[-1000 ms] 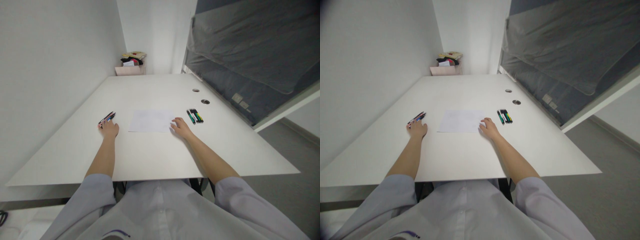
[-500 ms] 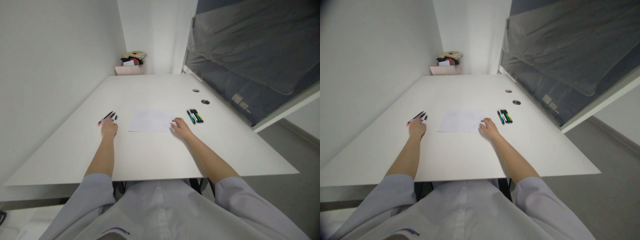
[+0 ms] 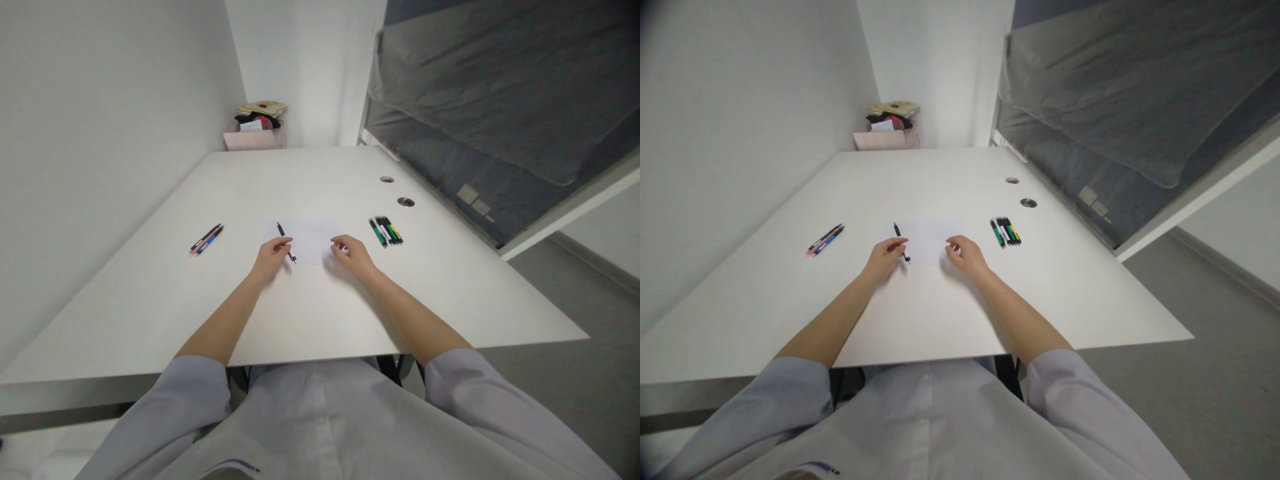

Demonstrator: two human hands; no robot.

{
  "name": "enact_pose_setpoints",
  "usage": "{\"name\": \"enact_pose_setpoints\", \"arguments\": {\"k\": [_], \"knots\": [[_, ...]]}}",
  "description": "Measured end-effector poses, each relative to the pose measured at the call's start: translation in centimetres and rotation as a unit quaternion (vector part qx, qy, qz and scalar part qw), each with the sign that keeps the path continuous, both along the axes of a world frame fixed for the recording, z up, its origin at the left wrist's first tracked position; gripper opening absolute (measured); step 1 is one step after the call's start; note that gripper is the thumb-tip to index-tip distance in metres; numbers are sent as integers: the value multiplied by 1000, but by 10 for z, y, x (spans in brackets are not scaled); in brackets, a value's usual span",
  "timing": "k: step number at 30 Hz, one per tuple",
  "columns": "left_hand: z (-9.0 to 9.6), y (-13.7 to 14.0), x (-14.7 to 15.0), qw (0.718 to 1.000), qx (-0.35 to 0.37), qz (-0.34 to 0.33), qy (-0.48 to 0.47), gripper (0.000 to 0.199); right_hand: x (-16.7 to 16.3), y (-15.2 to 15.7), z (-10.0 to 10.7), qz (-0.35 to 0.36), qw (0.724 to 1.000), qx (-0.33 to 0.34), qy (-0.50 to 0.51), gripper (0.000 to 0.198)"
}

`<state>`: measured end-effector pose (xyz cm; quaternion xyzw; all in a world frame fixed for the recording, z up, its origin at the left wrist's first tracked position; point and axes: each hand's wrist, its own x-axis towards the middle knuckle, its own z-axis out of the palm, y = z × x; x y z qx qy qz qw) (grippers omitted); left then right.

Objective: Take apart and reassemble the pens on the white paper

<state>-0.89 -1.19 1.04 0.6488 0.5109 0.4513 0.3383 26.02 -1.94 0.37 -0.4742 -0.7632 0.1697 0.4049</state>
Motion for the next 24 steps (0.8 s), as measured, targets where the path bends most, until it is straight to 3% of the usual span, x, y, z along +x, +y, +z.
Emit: {"name": "enact_pose_setpoints", "arguments": {"k": [6, 10, 14, 16, 19, 24], "knots": [[-5, -8, 30, 1000, 9, 11, -28, 30, -42, -21, 8, 102, 994, -31, -6, 39], [-10, -7, 34, 999, 10, -4, -38, 31, -47, -20, 5, 87, 996, -25, -20, 24], [-14, -4, 26, 1000, 5, 13, -16, 46, -35, -11, 1, 64, 994, -39, 80, 24], [-15, -2, 19, 997, 34, 54, 52, 49, -28, -6, 0, 57, 981, -86, 165, 29], [-16, 2, 9, 984, 88, 88, 124, 35, -20, 0, 0, 63, 942, -161, 287, 38], [-13, 3, 4, 995, 58, 45, 65, 29, -14, 3, 2, 58, 895, -223, 382, 48]]}}
